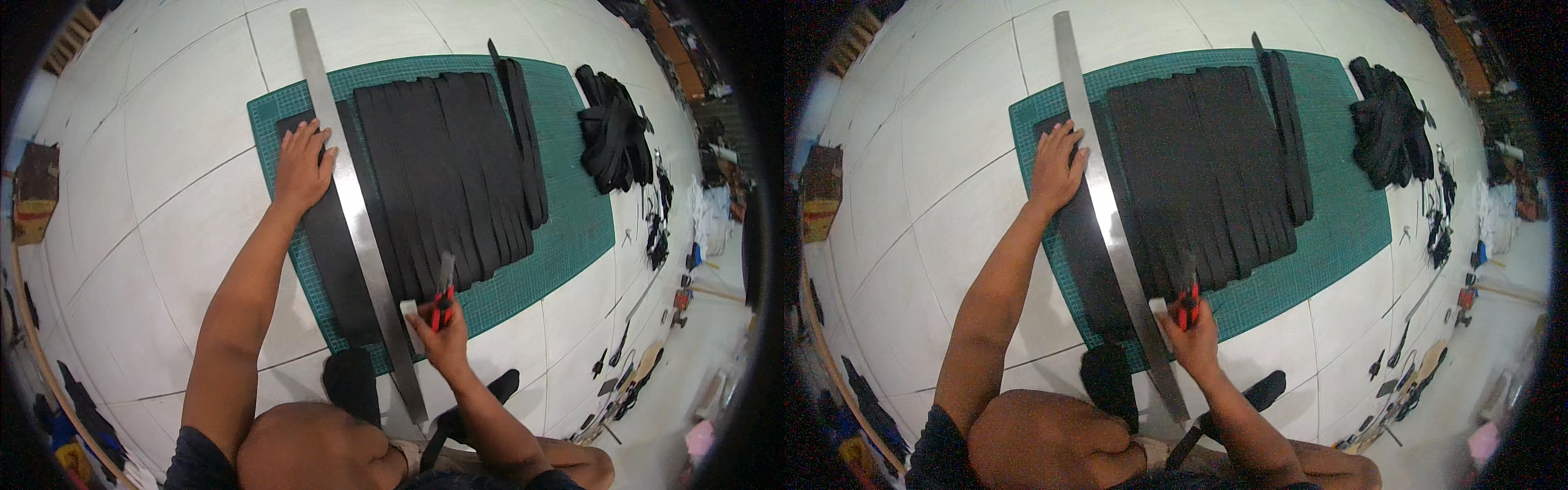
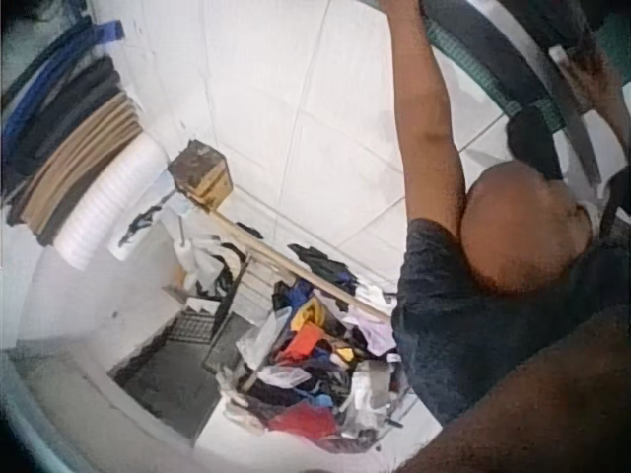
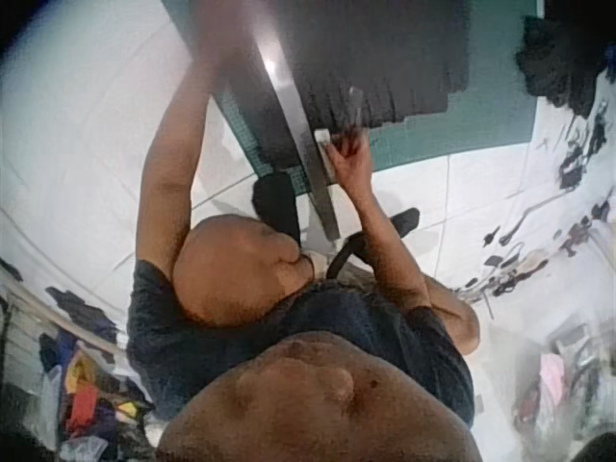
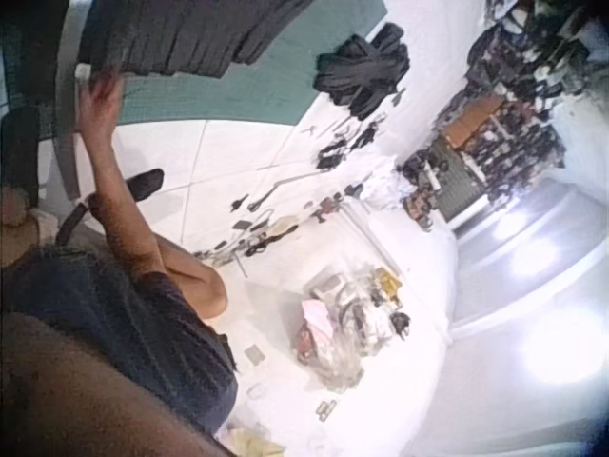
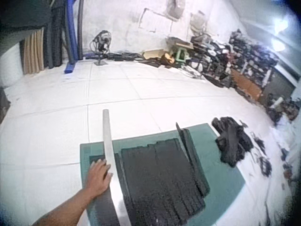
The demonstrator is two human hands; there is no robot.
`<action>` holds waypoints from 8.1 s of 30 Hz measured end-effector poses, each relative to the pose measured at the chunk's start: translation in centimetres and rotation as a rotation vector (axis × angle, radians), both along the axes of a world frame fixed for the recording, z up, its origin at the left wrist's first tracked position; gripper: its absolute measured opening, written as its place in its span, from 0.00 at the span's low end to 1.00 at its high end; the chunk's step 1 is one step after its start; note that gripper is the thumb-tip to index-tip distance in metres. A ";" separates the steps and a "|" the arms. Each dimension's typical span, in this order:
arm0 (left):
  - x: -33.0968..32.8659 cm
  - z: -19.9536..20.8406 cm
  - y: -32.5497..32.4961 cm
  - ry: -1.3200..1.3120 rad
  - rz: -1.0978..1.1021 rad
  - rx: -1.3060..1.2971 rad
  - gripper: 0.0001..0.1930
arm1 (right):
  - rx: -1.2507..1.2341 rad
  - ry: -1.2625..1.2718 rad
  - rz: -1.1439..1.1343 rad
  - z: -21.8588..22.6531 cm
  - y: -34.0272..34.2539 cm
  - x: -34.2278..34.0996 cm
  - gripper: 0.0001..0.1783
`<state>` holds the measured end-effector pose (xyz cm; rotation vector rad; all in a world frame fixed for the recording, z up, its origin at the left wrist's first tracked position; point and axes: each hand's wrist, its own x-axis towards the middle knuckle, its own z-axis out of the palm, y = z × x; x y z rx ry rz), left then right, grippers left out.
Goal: The person cuts a large piece of black fabric into multiple strips using a utility knife and a long metal ruler on a green cutting mat.
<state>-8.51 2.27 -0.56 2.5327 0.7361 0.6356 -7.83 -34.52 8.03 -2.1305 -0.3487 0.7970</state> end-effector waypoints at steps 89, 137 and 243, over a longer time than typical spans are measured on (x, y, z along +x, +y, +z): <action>1.2 7.1 0.9 0.829 -0.240 0.124 0.74 | 0.018 0.019 -0.148 -3.2 -3.8 -2.9 0.22; 0.8 9.1 -3.8 1.052 -0.235 0.233 0.75 | -0.219 -0.325 0.496 -0.9 28.7 10.5 0.22; 4.1 9.9 -0.1 0.852 -0.177 0.086 0.52 | -0.353 0.075 0.199 8.0 -7.8 -1.6 0.13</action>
